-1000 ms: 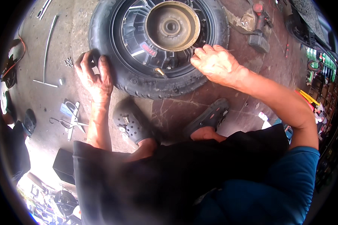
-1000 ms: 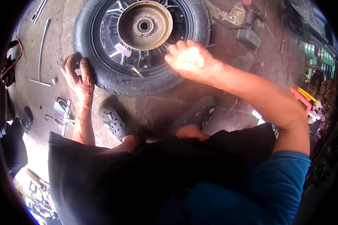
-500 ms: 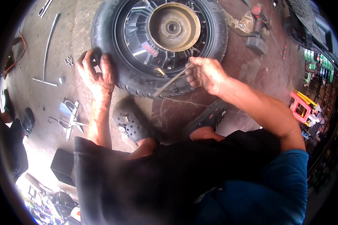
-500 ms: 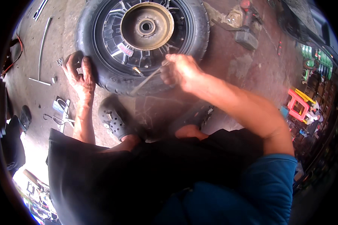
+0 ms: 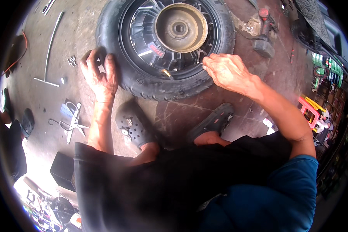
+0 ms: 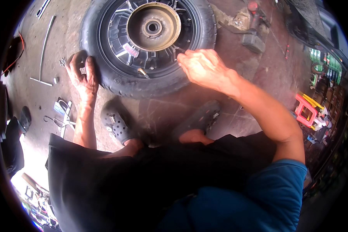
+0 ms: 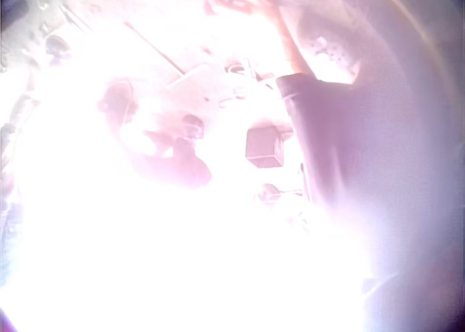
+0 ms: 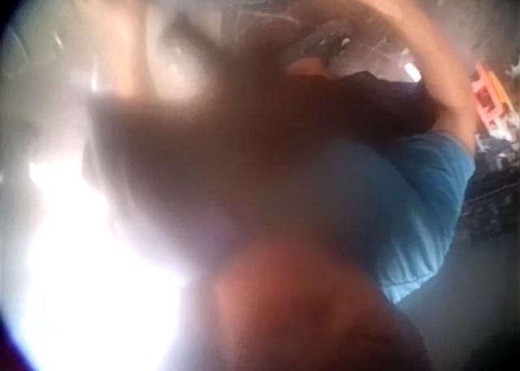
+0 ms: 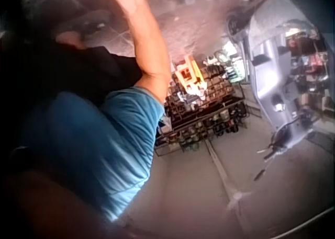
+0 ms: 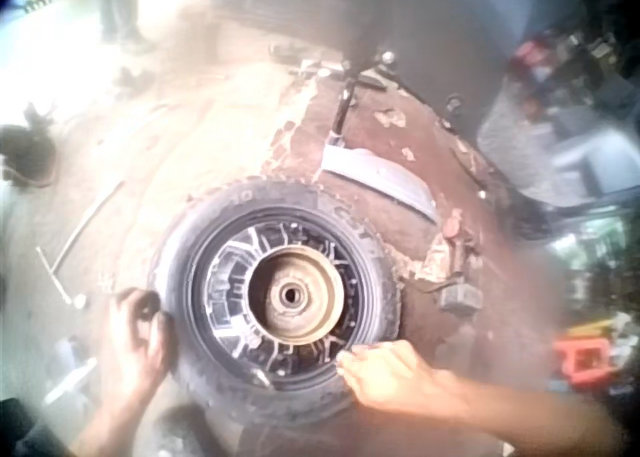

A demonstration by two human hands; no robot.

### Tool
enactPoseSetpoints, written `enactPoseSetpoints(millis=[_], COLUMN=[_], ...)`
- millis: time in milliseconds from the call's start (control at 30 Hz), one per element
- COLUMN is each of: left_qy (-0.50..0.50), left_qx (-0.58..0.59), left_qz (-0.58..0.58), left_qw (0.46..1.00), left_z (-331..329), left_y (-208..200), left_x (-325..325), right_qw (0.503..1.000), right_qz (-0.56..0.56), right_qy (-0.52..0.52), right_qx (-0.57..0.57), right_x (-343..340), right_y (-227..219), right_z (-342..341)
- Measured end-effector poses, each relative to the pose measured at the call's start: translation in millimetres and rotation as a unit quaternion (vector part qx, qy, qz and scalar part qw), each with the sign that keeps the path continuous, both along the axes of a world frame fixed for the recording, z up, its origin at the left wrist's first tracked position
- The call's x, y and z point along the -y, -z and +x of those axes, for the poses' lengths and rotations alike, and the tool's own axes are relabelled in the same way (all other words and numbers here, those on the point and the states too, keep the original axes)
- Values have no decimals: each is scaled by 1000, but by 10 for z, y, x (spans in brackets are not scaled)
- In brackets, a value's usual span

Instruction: The person removes the outer rim from a hub motor, wipes the inner surface with a cloth, and then works on the stator assembly and its wiring using pliers.

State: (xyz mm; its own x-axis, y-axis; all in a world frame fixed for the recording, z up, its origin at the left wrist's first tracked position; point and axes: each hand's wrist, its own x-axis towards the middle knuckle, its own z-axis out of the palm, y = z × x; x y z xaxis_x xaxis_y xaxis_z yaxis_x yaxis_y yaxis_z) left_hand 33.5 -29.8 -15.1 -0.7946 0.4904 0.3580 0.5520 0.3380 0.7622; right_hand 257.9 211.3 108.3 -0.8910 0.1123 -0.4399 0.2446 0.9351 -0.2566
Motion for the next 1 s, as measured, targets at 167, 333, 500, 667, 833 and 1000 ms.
enactPoseSetpoints(millis=[167, 333, 500, 667, 833, 1000], left_qy=[-5, 1, 1, -1, 7, 2], left_qx=[-12, -9, -6, -10, -4, -4], left_qz=[-2, -4, 0, -4, -4, -6], left_qw=[1000, 1000, 1000, 1000, 1000, 1000], left_z=[-15, -9, -7, -15, -6, -11], left_y=[25, 17, 14, 14, 18, 10], left_x=[16, 12, 9, 33, 3, 30], right_qw=[996, 996, 992, 983, 988, 990], right_qz=[49, 62, 86, 113, 92, 83], right_qy=[-73, -67, -91, -140, -121, -111], right_qx=[-4, 3, 11, 33, 15, 12], right_x=[19, 15, -7, 1, -35, -38], right_y=[77, 101, 114, 82, 79, 94], right_z=[-46, -43, -98, -170, -93, -114])
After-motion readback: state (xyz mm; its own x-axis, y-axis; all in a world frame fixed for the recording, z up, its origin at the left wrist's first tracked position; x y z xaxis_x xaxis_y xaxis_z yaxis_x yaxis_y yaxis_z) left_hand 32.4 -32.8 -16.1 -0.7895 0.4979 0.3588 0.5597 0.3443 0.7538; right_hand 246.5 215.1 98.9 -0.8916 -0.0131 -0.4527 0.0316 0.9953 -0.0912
